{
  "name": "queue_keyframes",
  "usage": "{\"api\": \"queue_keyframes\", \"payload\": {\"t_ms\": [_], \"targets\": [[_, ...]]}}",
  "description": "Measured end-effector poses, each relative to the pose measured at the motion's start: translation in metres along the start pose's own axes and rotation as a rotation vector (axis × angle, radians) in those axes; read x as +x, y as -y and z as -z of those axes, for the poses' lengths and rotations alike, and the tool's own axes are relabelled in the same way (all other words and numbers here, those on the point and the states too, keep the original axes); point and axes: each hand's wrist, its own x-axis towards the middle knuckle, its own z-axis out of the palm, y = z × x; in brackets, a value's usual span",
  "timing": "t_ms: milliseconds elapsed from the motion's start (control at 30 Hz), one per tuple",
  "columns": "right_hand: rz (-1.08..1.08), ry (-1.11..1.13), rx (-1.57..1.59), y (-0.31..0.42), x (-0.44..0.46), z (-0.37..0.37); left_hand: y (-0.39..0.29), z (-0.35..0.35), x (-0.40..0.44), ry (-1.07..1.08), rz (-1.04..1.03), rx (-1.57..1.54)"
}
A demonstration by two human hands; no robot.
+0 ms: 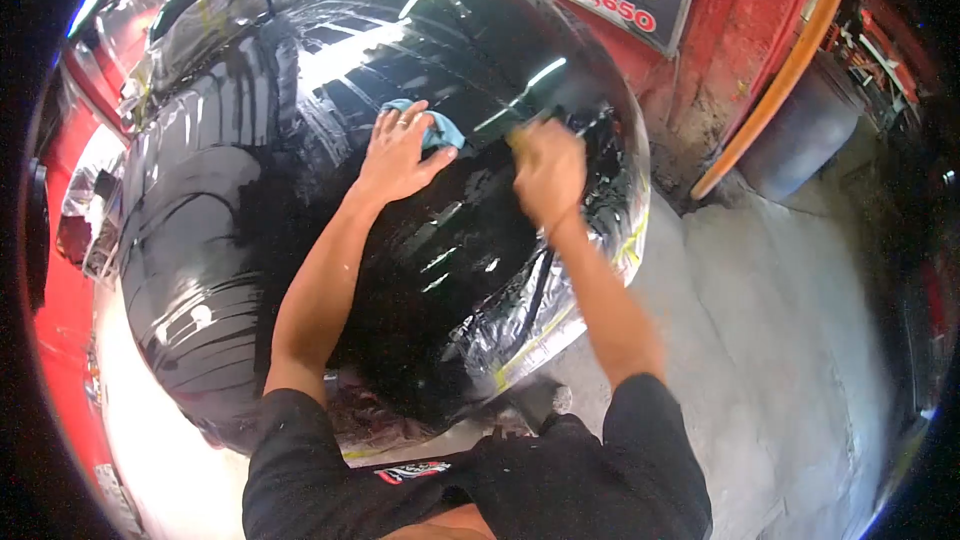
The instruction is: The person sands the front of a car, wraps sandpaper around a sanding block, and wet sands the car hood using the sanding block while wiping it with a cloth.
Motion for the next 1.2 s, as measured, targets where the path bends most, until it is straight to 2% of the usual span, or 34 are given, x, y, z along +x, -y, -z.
{"api": "queue_keyframes", "payload": {"t_ms": [33,67,100,133,267,333,367,433,500,533,600,700,733,800,867,933,1000,1033,1133,1167,1200], "targets": [[0.146,0.082,-0.018,0.03,-0.03,0.014,0.0,-0.002,0.0,0.002,0.03,0.023],[0.21,-0.009,0.25,0.046,-0.079,0.001,-0.005,0.003,0.0,0.023,0.047,0.039],[0.083,0.072,0.275,0.078,-0.111,0.014,-0.005,0.003,0.001,0.007,0.032,0.028],[0.158,0.069,0.297,0.065,-0.098,0.013,-0.003,0.001,-0.002,-0.002,0.02,0.02],[-0.04,-0.036,0.037,-0.017,-0.009,-0.025,0.0,-0.002,-0.003,-0.027,0.012,-0.014],[-0.114,-0.152,-0.124,-0.031,0.009,-0.053,0.0,0.001,-0.004,-0.005,0.015,-0.006],[-0.103,-0.148,-0.062,-0.01,0.001,-0.042,0.001,0.004,-0.004,0.016,-0.004,0.005],[0.038,-0.109,0.107,0.032,-0.047,-0.02,0.004,0.005,0.0,-0.002,-0.015,0.0],[0.172,0.024,0.274,0.07,-0.108,0.012,0.0,0.004,-0.004,0.005,0.002,-0.015],[0.219,0.007,0.24,0.066,-0.121,0.017,0.001,0.003,-0.003,-0.002,-0.002,-0.02],[0.156,-0.064,0.199,-0.031,-0.095,-0.009,0.001,0.001,-0.004,0.012,0.02,-0.004],[-0.179,-0.205,-0.048,-0.075,-0.018,-0.033,-0.003,0.005,-0.002,0.045,0.033,0.002],[-0.264,-0.213,-0.111,-0.082,-0.015,-0.039,0.0,0.001,-0.003,-0.008,-0.003,0.02],[-0.366,-0.195,-0.079,-0.052,-0.025,-0.029,0.0,0.002,-0.005,-0.027,-0.02,0.005],[-0.133,-0.129,-0.043,-0.003,-0.074,-0.007,-0.004,0.007,-0.001,-0.019,-0.031,0.016],[-0.095,-0.023,0.126,0.048,-0.134,0.011,-0.002,0.003,-0.003,-0.003,-0.005,-0.005],[-0.14,0.006,0.108,0.027,-0.135,0.016,-0.003,0.002,-0.002,0.01,0.011,0.016],[-0.203,-0.129,0.057,-0.007,-0.12,0.001,-0.003,0.004,-0.002,0.01,-0.007,0.024],[-0.36,-0.321,-0.114,-0.088,-0.049,-0.038,-0.005,0.006,0.004,0.069,0.019,0.024],[-0.434,-0.243,-0.16,-0.106,-0.029,-0.04,-0.003,0.005,0.002,0.053,-0.003,0.012],[-0.6,-0.121,-0.134,-0.098,-0.012,-0.028,-0.001,0.005,-0.001,0.04,-0.026,0.003]]}}
